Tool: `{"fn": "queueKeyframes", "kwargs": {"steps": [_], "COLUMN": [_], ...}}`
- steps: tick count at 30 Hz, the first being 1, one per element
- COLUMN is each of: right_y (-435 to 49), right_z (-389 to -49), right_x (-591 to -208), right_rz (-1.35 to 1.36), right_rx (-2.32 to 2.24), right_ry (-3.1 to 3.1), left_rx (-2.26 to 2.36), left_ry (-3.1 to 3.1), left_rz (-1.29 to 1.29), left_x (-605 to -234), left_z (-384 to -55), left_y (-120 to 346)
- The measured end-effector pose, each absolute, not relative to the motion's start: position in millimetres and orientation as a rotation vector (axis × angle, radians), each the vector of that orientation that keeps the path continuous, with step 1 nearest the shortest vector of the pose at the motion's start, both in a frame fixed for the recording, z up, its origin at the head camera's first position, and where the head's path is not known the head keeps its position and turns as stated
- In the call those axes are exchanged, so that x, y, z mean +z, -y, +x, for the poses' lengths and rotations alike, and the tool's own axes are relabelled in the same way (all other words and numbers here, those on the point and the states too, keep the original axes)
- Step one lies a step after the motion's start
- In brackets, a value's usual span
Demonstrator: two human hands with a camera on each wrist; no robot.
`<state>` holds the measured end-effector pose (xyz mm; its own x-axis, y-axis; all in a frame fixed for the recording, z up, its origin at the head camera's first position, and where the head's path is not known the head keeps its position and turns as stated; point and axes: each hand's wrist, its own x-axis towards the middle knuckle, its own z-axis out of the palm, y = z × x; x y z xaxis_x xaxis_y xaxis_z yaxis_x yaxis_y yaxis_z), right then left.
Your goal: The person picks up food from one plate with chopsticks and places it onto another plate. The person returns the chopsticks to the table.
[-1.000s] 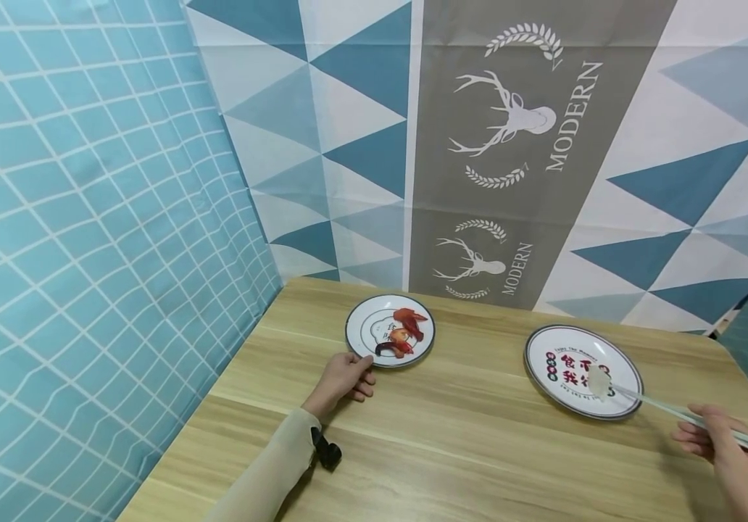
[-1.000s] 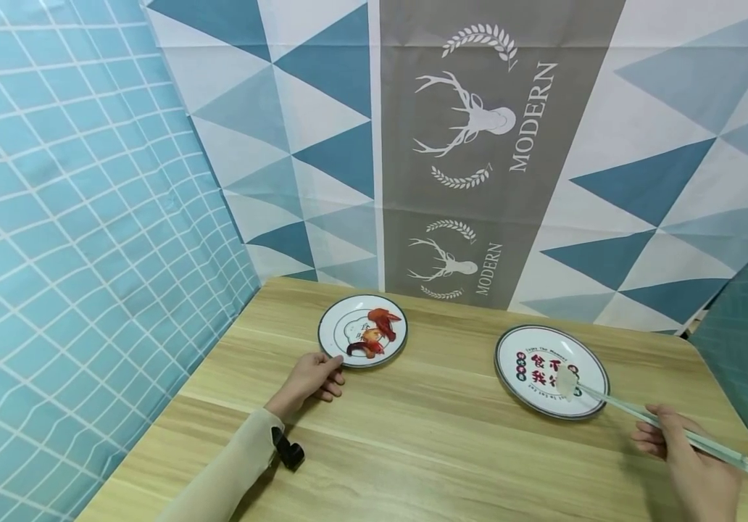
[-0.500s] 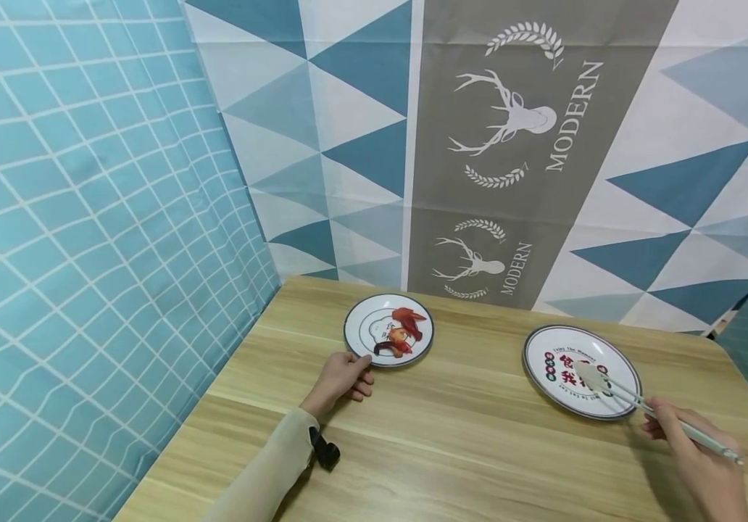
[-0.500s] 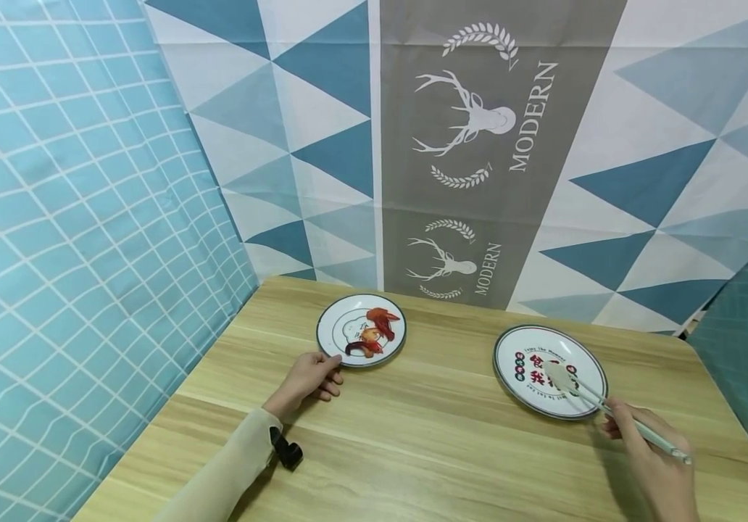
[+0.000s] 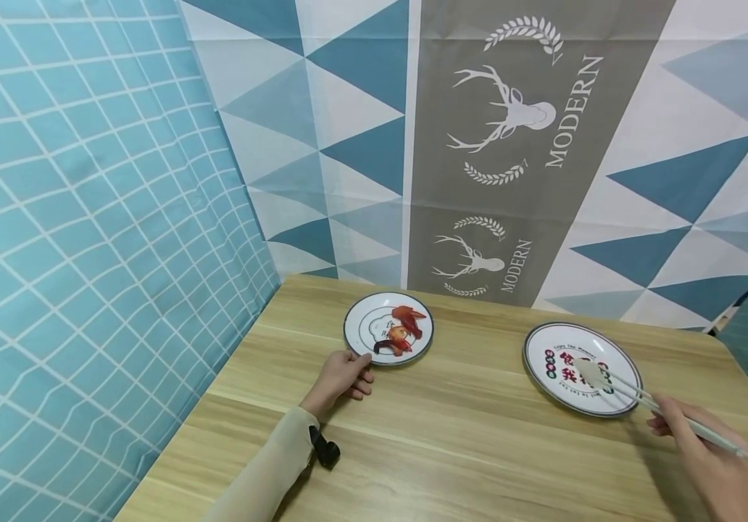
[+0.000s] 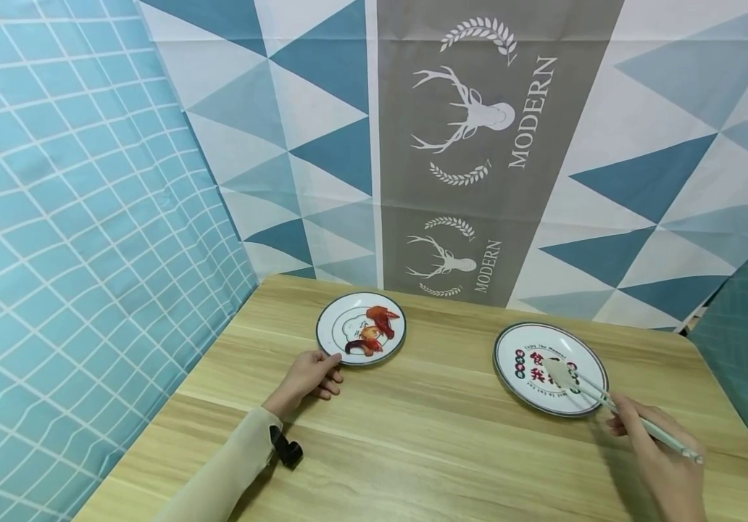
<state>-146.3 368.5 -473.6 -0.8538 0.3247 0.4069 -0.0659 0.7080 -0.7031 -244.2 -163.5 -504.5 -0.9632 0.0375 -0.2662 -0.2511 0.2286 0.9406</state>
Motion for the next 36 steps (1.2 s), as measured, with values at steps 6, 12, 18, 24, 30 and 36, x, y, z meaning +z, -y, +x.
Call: {"fn": "queueKeyframes", "kwargs": {"steps": [6,12,18,24,30,36], "right_y": [-373.5,-372.6,-369.1,-366.5,-367.0,-370.3], "right_z": [-138.7,-141.7,-145.0,-143.6,-145.0,-153.9], "right_x": [-474.0,-472.5,-470.7,-465.2,-460.6,-459.1], "right_rz": [0.135,0.315,0.336,0.348,0.358,0.390], "right_rx": [0.833,0.691,0.652,0.554,0.518,0.478], "right_ry": [2.316,2.272,2.279,2.337,2.351,2.340], "left_rx": [1.800,1.794,1.804,1.811,1.812,1.815], "left_ry": [-2.270,-2.267,-2.269,-2.264,-2.263,-2.266], "left_rz": [-0.219,-0.238,-0.223,-0.203,-0.211,-0.226], "left_x": [-506.7,-508.1,-507.9,-507.3,-506.8,-508.8], "left_z": [-244.1,-245.6,-245.8,-246.9,-246.8,-246.9], "left_y": [163.2,164.9,164.9,163.5,161.8,163.1]}}
